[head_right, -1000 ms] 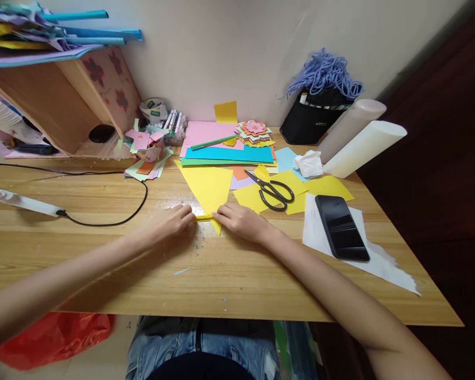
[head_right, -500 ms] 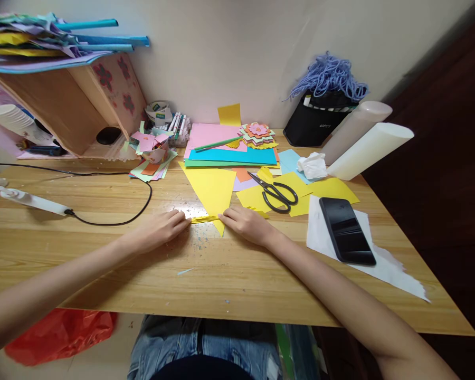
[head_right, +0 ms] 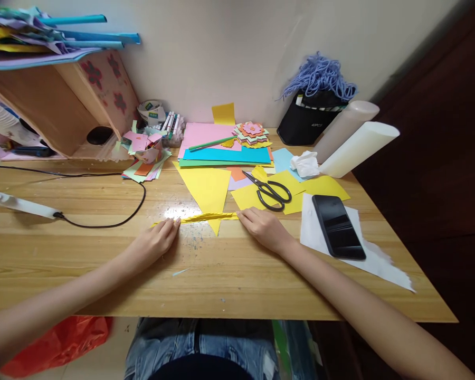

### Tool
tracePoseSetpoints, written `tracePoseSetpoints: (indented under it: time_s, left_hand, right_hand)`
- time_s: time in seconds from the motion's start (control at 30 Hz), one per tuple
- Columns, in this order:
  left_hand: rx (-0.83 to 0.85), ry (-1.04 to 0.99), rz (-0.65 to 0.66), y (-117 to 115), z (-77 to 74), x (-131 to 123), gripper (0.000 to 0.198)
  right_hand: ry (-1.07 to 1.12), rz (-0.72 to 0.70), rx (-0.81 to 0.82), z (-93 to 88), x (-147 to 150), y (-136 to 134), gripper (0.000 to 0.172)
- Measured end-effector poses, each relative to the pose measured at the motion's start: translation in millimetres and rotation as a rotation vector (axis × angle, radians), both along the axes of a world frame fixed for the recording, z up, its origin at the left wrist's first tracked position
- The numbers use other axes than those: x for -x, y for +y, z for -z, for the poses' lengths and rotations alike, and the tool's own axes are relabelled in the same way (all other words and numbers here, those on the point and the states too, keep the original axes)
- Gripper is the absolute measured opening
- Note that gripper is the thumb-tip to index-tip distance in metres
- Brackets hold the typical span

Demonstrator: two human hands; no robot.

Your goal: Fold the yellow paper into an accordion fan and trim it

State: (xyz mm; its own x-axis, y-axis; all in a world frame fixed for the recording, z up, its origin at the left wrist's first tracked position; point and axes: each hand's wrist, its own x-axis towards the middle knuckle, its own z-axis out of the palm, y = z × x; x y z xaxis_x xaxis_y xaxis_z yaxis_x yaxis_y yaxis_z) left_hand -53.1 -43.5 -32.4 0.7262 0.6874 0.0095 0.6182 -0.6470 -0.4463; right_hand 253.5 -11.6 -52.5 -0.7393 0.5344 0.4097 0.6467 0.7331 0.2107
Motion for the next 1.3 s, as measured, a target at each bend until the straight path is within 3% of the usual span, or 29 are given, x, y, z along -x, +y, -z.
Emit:
tracePoseSetpoints:
  time_s: [0.33, 0.5, 0.63, 0.77, 0.83, 1.0, 1.17, 1.3]
  left_hand:
    - [0.024, -0.030, -0.138, -17, 4.6, 9, 0.048]
    - [0.083, -0.110, -0.180, -21, 4.9, 9, 0.050]
    - [0.096, -0.130, -0.180, -22, 3.0, 10, 0.051]
    - [0.060, -0.080, -0.158, -24, 2.3, 10, 0.050]
    - [0.049, -0.080, -0.149, -24, 2.6, 11, 0.049]
    - [0.060, -0.104, -0.121, -26, 3.0, 17, 0.048]
    - [0.114, -0.228, -0.187, -24, -6.8, 18, 0.040]
    - [0.145, -0.463, -0.286, -13, -21.9, 0, 0.030]
  right_hand:
    - [-0.076, 0.175, 0.011, -3.3, -18, -14, 0.030]
    - [0.016, 0.255, 0.140, -0.6, -17, -19, 0.028]
    - [0.030, 0.347, 0.112, 2.6, -18, -23, 0.024]
    - [0.187, 0.413, 0.082, -9.4, -14, -25, 0.021]
    - [0.299, 0.384, 0.091, -20.5, -5, -24, 0.028]
    - [0.398, 0.092, 0.187, -37.4, 34, -14, 0.034]
    - [0.391, 0.081, 0.476, -26.3, 60, -2, 0.028]
    - [0.407, 0.083, 0.558, -15.2, 62, -2, 0.012]
